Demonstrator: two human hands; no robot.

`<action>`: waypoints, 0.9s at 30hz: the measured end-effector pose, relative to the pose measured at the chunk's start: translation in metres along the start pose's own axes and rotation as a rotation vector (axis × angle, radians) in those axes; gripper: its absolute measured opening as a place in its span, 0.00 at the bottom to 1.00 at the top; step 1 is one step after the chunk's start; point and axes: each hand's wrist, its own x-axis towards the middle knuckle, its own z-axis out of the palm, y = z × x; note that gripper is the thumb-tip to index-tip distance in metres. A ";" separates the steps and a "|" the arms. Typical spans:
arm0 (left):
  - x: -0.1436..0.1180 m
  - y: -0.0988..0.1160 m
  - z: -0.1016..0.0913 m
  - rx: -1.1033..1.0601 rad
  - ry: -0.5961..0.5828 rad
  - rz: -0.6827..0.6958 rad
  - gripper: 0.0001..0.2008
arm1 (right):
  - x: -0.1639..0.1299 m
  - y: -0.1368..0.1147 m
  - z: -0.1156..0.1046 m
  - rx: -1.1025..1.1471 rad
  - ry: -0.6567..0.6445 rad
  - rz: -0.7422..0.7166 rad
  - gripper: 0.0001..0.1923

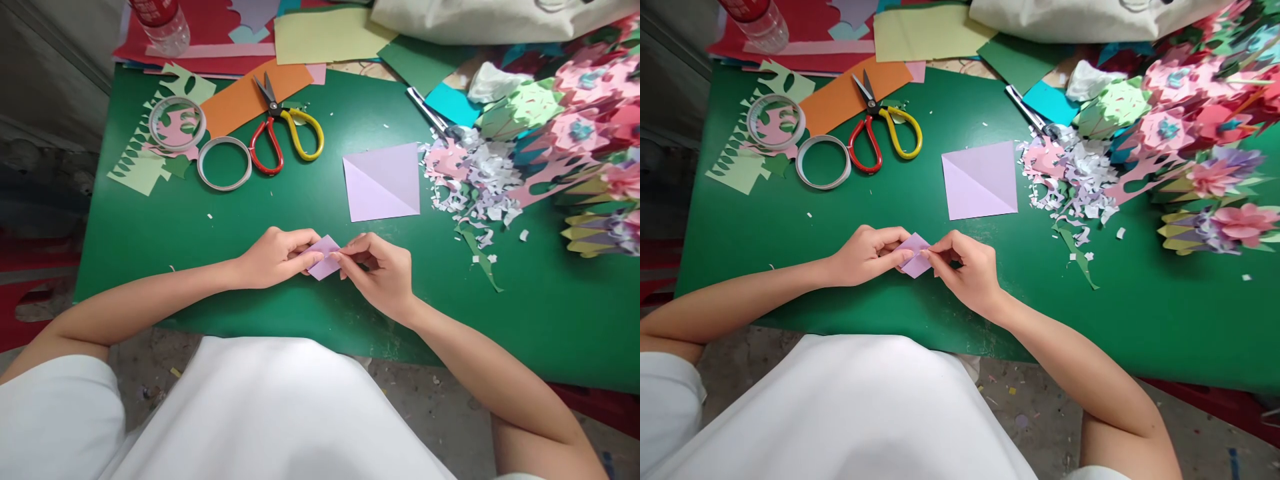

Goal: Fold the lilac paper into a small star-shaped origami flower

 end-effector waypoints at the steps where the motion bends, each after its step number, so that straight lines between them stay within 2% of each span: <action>1: 0.001 0.001 0.000 0.040 -0.005 0.012 0.12 | 0.000 0.000 0.000 -0.012 0.005 -0.011 0.12; 7: 0.003 0.002 -0.001 0.133 -0.070 0.022 0.13 | -0.003 0.000 0.002 -0.100 0.017 -0.042 0.11; 12: 0.002 0.000 -0.001 0.112 -0.103 0.014 0.08 | -0.002 0.001 0.001 -0.008 -0.043 0.008 0.09; 14: 0.002 0.000 -0.002 0.111 -0.107 0.017 0.07 | 0.000 -0.001 0.000 -0.043 -0.086 -0.037 0.06; 16: 0.002 0.000 -0.002 0.114 -0.109 0.024 0.07 | 0.001 -0.003 -0.001 -0.118 -0.106 -0.090 0.07; 19: 0.002 0.001 -0.002 0.066 -0.129 0.013 0.07 | 0.002 -0.006 -0.002 -0.167 -0.091 -0.120 0.10; 27: 0.001 0.000 -0.002 -0.013 -0.146 0.001 0.04 | 0.000 -0.004 -0.002 -0.124 -0.030 -0.206 0.09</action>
